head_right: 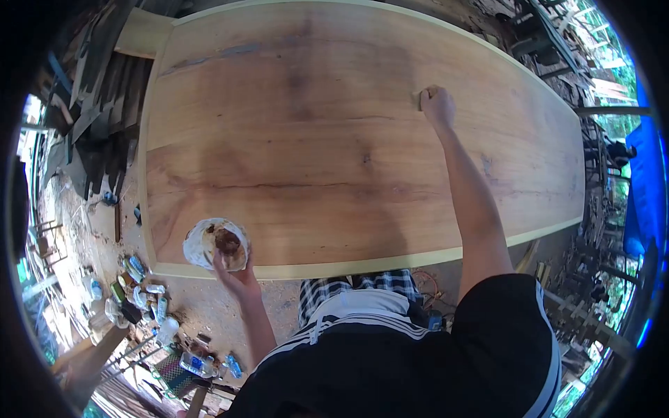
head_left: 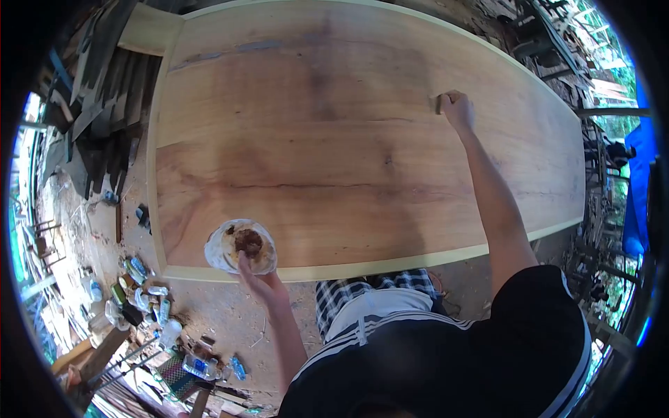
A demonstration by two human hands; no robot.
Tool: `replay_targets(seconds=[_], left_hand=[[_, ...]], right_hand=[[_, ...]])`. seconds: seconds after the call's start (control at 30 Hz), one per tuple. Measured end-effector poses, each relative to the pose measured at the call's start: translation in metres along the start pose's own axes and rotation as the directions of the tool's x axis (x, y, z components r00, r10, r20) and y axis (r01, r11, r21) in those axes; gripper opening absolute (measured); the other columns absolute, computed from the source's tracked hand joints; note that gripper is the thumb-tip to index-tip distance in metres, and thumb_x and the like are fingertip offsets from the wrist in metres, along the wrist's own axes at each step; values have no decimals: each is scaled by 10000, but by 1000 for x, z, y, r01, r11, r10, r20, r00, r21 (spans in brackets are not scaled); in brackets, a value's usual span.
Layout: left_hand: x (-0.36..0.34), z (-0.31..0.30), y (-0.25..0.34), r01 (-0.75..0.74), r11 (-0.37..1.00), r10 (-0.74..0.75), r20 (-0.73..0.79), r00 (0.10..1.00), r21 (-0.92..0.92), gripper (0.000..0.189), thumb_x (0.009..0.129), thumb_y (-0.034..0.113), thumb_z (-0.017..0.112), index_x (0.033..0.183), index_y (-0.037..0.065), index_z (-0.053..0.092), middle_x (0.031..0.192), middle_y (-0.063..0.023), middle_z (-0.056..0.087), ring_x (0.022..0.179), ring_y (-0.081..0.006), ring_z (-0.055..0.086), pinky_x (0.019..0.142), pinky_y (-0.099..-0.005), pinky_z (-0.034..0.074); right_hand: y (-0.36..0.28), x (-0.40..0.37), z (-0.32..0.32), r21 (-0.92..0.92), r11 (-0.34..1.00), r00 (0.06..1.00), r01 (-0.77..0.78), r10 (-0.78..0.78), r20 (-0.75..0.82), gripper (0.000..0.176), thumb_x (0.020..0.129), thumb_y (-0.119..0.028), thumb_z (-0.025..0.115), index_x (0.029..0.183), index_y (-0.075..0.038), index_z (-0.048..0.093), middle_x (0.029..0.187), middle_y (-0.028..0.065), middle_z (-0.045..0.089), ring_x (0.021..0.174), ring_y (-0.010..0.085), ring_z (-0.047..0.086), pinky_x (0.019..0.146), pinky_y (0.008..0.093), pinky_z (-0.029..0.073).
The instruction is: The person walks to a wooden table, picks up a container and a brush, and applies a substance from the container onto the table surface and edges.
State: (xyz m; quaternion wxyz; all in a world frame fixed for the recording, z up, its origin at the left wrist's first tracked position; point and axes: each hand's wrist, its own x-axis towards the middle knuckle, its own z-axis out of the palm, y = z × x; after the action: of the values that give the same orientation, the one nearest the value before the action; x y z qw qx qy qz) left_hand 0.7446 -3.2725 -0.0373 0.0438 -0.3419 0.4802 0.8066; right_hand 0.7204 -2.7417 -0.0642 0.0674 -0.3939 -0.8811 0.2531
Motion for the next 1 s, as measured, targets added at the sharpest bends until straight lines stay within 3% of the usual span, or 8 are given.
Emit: replay_targets(seconds=[0.1, 0.17, 0.27, 0.43, 0.63, 0.77, 0.87, 1.0], left_hand=[[9, 2, 3, 28, 1000, -28, 11, 1000, -14, 650, 824, 334, 642, 1362, 138, 334, 1332, -140, 398, 1194, -297, 455, 913, -482, 489], [6, 17, 11, 30, 999, -31, 8, 1000, 12, 657, 824, 340, 639, 1367, 142, 327, 1335, -140, 395, 1200, -300, 450, 915, -484, 487], [8, 26, 16, -14, 999, 15, -9, 1000, 51, 668, 832, 360, 622, 1383, 146, 310, 1354, -138, 377, 1218, -307, 433, 926, -499, 477], [4, 42, 18, 4, 999, -7, 56, 998, 52, 672, 837, 328, 629, 1380, 119, 292, 1335, -133, 384, 1182, -278, 466, 888, -414, 514], [8, 42, 13, 139, 989, -134, 118, 984, -42, 720, 827, 355, 631, 1429, 226, 258, 1401, -115, 342, 1242, -316, 413, 921, -532, 467], [17, 28, 8, 182, 981, -173, 111, 979, -71, 718, 826, 368, 631, 1424, 217, 265, 1396, -115, 346, 1239, -316, 413, 920, -534, 467], [20, 15, 9, 148, 986, -141, 92, 986, -80, 728, 825, 381, 633, 1424, 203, 260, 1392, -115, 349, 1238, -314, 413, 921, -537, 461], [20, 17, 11, 124, 991, -120, 78, 990, -56, 733, 835, 391, 620, 1427, 178, 244, 1391, -114, 350, 1235, -312, 416, 928, -537, 444]], right_hand=[[-23, -8, 11, -254, 966, 982, 46, -91, -167, 263, 842, -310, 576, 893, -76, 684, 893, 188, 659, 815, 341, 636, 721, 456, 496], [-79, -12, 59, -149, 969, 962, 197, -221, -161, 237, 779, -268, 583, 756, -47, 665, 710, 153, 640, 718, 333, 633, 623, 448, 490], [-191, -40, 105, 80, 870, 873, 487, -481, -86, 124, 746, -149, 569, 763, -91, 677, 792, 131, 665, 800, 319, 639, 684, 441, 522], [-286, -53, 155, 615, 731, 894, 294, -438, 93, 171, 797, -188, 558, 789, -81, 690, 844, 124, 685, 819, 315, 650, 701, 384, 525], [-175, 24, 141, 645, 747, 953, 162, -289, 96, 228, 802, -250, 612, 792, -40, 700, 707, 87, 684, 652, 107, 608, 585, 298, 478], [-61, 78, 56, 34, 999, 996, -13, 16, -88, 314, 817, -320, 637, 972, -56, 708, 825, 137, 696, 707, 208, 667, 681, 339, 516], [-39, 87, 29, -434, 885, 907, 171, -314, -282, 278, 812, -317, 599, 853, -59, 695, 811, 167, 678, 789, 333, 657, 748, 446, 497], [-68, 121, 93, -437, 842, 922, 315, -381, -69, 236, 833, -253, 536, 818, -67, 681, 751, 162, 654, 765, 353, 646, 686, 447, 506]])
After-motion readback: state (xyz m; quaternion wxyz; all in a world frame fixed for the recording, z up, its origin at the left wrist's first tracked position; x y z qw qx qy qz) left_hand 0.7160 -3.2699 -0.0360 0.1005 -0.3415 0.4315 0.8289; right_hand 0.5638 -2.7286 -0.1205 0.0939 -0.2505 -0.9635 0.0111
